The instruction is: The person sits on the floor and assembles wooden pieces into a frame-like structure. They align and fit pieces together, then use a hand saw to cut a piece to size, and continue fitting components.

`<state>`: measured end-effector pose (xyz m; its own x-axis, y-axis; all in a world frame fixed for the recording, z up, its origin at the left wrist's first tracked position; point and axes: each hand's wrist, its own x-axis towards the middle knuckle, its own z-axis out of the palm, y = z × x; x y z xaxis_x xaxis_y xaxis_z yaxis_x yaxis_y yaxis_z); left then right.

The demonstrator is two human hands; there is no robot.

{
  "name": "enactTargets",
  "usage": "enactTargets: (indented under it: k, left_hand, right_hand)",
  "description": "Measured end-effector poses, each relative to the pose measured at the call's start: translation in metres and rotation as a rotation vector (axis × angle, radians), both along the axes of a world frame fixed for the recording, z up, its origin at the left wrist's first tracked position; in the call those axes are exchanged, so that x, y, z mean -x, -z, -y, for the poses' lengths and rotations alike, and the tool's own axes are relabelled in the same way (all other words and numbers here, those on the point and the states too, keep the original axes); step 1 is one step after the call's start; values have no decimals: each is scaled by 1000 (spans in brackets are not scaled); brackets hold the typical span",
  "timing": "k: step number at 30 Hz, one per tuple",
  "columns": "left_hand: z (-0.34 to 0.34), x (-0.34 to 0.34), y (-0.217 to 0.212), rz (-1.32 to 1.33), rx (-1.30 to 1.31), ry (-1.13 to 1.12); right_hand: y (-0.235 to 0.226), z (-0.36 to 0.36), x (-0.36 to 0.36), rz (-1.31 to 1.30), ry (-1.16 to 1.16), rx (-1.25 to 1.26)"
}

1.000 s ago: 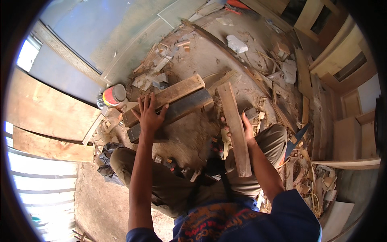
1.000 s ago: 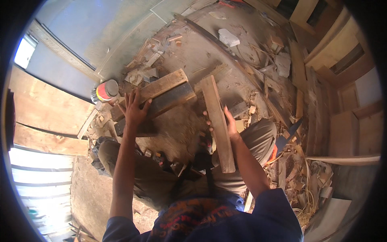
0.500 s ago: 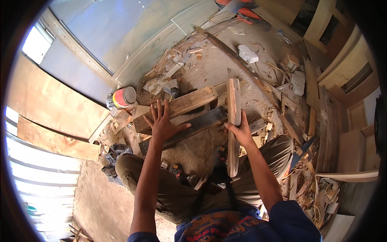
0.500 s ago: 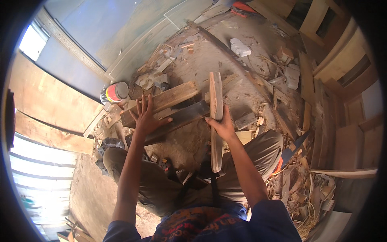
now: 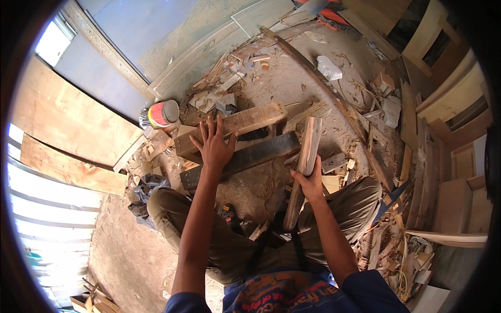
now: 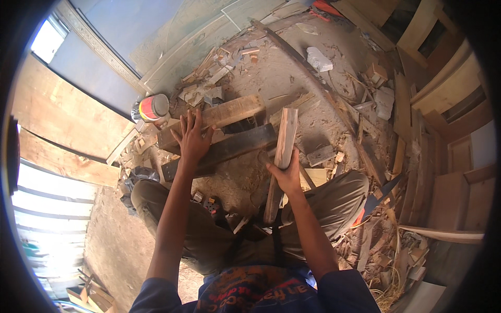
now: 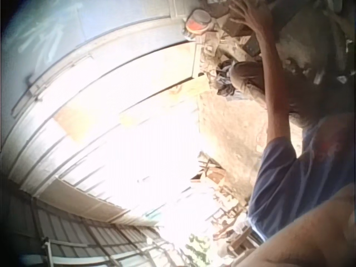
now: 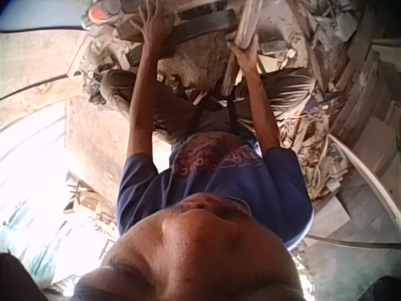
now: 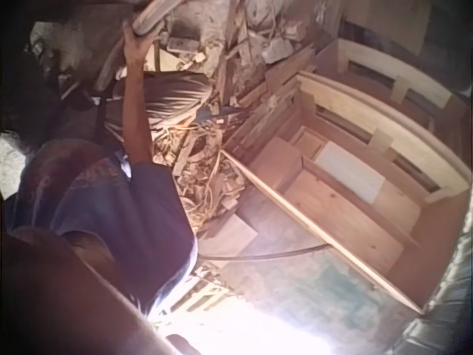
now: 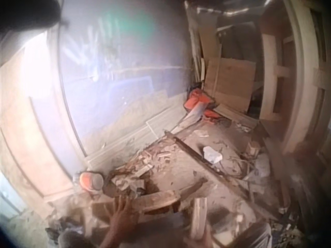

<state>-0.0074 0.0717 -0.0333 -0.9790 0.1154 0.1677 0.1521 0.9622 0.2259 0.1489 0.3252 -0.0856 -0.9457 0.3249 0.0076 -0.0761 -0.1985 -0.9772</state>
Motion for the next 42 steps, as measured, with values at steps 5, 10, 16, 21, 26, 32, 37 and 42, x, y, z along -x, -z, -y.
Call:
enactTargets:
  k: [5,10,16,21,26,32,37,42]
  left_hand:
    - [-14,6,17,-78,-25,-84]
    - [-17,10,19,-104,-47,-79]
    - [-11,14,24,-185,-63,-69]
    - [-17,11,26,-208,-76,-57]
    - [-14,4,30,-215,-123,-55]
    - [-12,-11,28,-202,-124,-32]
    - [-12,-30,26,-221,-121,-27]
    - [-16,-37,24,-207,-132,-7]
  right_hand:
    - [10,8,-14,-27,108,-123]
    - [1,1,-30,95,54,-42]
    - [-5,2,-45,117,44,-96]
    - [-10,-21,-35,-85,220,-323]
    - [-78,-46,-4,183,336,-49]
    - [-109,-66,5,46,-178,838]
    - [-55,-80,8,122,-133,1172]
    - [15,-100,-5,216,-86,1294]
